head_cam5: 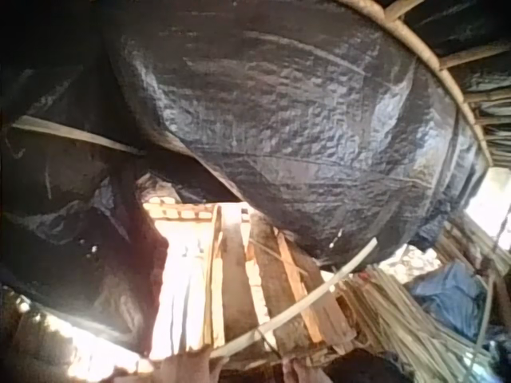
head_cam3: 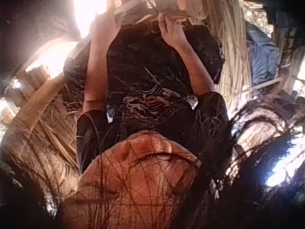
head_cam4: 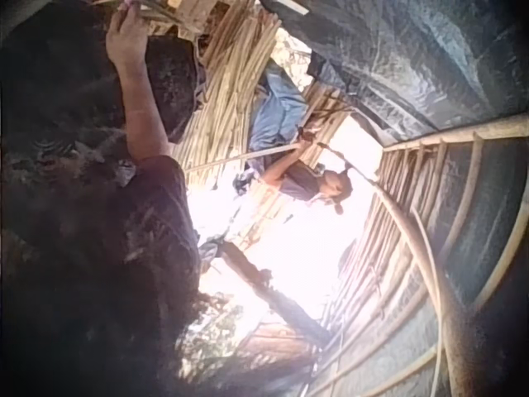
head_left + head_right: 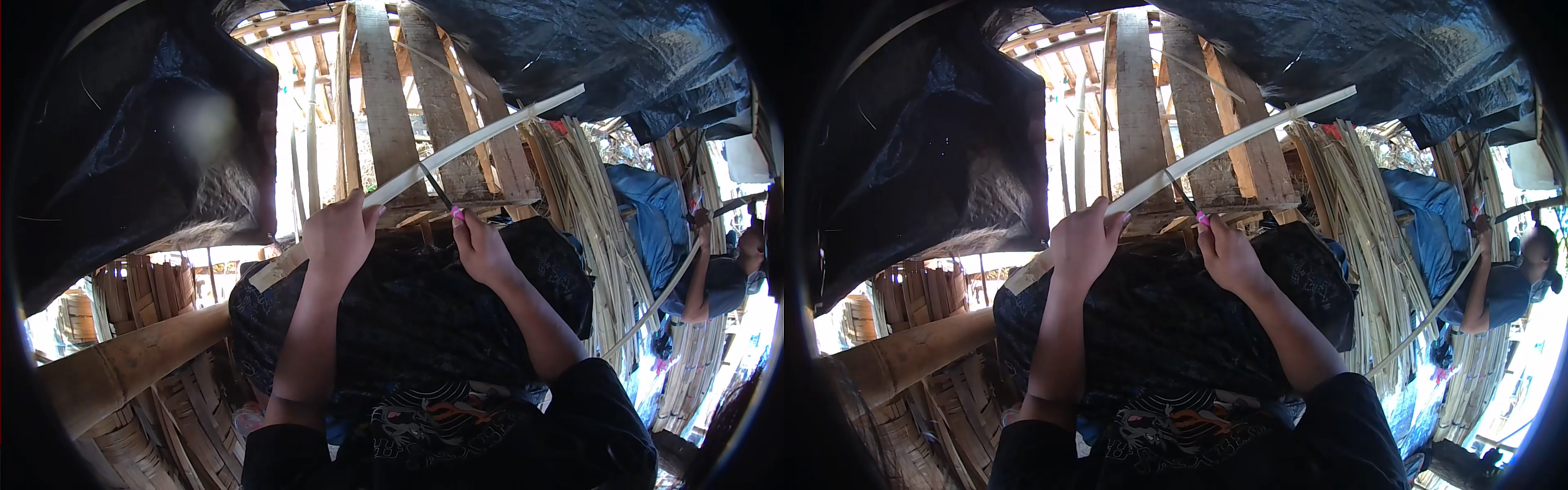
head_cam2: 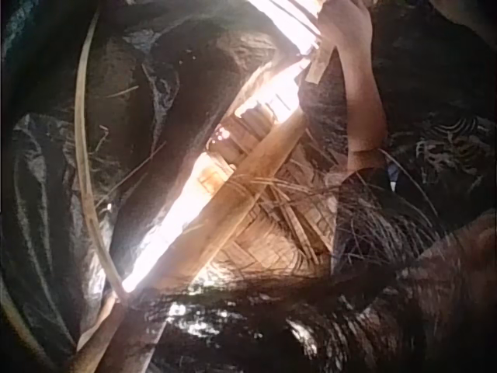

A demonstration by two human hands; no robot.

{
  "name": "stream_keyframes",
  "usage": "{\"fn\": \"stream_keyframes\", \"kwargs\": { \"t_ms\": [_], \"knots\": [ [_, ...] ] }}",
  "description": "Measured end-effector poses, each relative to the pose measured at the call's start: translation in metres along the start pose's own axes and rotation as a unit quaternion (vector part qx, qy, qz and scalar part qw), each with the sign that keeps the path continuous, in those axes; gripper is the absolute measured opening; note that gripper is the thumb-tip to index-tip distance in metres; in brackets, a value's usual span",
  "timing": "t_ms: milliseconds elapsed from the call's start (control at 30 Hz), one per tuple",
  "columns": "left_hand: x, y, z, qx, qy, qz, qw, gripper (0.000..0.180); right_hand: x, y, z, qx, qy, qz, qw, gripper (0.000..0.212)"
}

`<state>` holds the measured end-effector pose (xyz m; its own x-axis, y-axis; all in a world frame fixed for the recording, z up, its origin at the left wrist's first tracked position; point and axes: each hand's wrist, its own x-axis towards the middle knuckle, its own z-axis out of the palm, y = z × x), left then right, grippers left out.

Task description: Shaving and smoothing a thin strip of wood or bamboo using a small utility knife.

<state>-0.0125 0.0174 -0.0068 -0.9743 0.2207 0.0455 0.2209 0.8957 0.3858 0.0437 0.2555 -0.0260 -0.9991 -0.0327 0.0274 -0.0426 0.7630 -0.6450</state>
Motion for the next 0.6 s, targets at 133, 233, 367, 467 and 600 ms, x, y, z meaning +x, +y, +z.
{"fn": "stream_keyframes", "kwargs": {
  "t_ms": [133, 233, 367, 467, 600],
  "knots": [
    [0.0, 0.0036, -0.0023, 0.021, 0.004, -0.003, 1.0, 0.029, 0.0006, 0.0054, 0.0026, -0.018, 0.003, 0.006, 1.0, 0.021],
    [-0.0006, 0.0016, 0.0003, 0.017, 0.004, -0.004, 1.0, 0.03, 0.0019, -0.0006, 0.0014, -0.015, -0.032, 0.041, 0.999, 0.022],
    [-0.001, 0.0026, 0.0023, 0.033, 0.015, 0.0, 0.999, 0.031, 0.0008, 0.0058, 0.0036, 0.0, -0.009, 0.026, 1.0, 0.023],
    [-0.0016, -0.0001, 0.0055, 0.041, 0.036, 0.02, 0.998, 0.03, 0.0, 0.004, 0.0022, -0.009, -0.026, 0.037, 0.999, 0.023],
    [-0.0015, -0.0021, 0.0073, 0.049, 0.042, 0.029, 0.998, 0.03, -0.0004, 0.0034, 0.003, -0.005, -0.017, 0.032, 0.999, 0.023]
  ]
}}
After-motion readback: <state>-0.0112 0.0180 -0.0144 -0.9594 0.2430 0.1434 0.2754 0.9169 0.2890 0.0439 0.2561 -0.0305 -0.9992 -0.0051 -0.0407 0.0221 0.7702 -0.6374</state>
